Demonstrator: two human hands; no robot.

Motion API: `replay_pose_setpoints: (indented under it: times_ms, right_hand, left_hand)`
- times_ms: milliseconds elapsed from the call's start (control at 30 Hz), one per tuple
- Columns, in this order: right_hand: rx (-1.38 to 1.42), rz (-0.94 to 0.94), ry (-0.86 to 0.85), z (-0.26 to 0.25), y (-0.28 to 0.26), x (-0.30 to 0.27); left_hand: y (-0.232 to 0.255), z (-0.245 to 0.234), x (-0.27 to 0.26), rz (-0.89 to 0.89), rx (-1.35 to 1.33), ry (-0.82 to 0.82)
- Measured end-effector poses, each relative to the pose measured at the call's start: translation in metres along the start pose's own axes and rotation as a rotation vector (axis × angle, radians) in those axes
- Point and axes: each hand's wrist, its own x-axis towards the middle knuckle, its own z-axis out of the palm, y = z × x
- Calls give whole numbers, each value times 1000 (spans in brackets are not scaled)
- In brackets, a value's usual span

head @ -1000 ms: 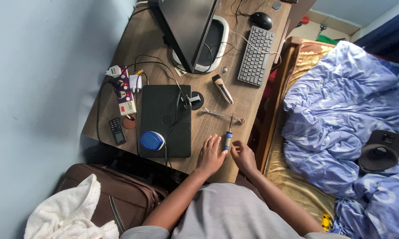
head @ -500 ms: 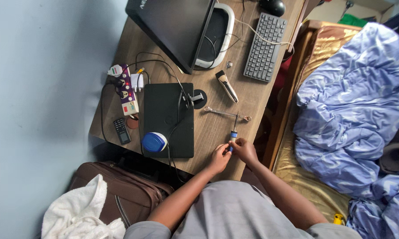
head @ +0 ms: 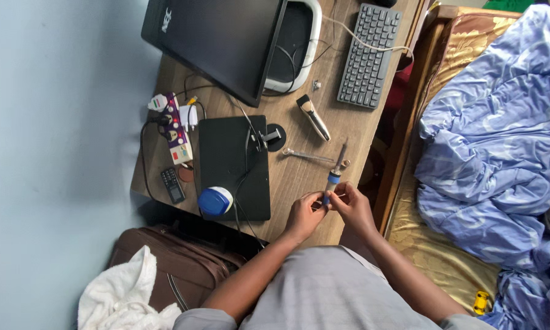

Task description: The person uses a soldering iron to apply solder to a small electronic component by hand, then takes apart a hair clipper to inspect and work on its internal mechanism.

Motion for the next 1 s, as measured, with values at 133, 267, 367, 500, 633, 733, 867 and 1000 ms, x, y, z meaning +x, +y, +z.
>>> replay_pose_setpoints:
  times_ms: [133, 267, 367, 500, 633, 733, 867, 1000]
  right_hand:
    - [-654, -392, 49, -19, -51, -11]
    - [-925, -647, -28, -29, -86, -14]
    - [-919, -691, -23, -32, -91, -5]
    - [-768, -742, 163, -39, -84, 6]
    - [-640, -775, 241, -39, -78, 6]
    - [-557, -867, 274, -39, -75, 6]
    - [-444, -830, 208, -33, -68, 3]
    - [-358, -723, 153, -33, -64, 1]
  left_hand:
    - [54, -24, 21, -152, 58, -49]
    - [88, -45, 38, -312, -16, -245]
    - [107, -42, 51, -292, 123, -333]
    - [106, -41, 75, 46, 239, -343]
    - [62, -63, 158, -103, 195, -192]
    - [18, -78, 247, 118, 444, 124]
    - [-32, -66, 316, 240, 673, 38]
    - [-49, -50, 353, 268, 905, -65]
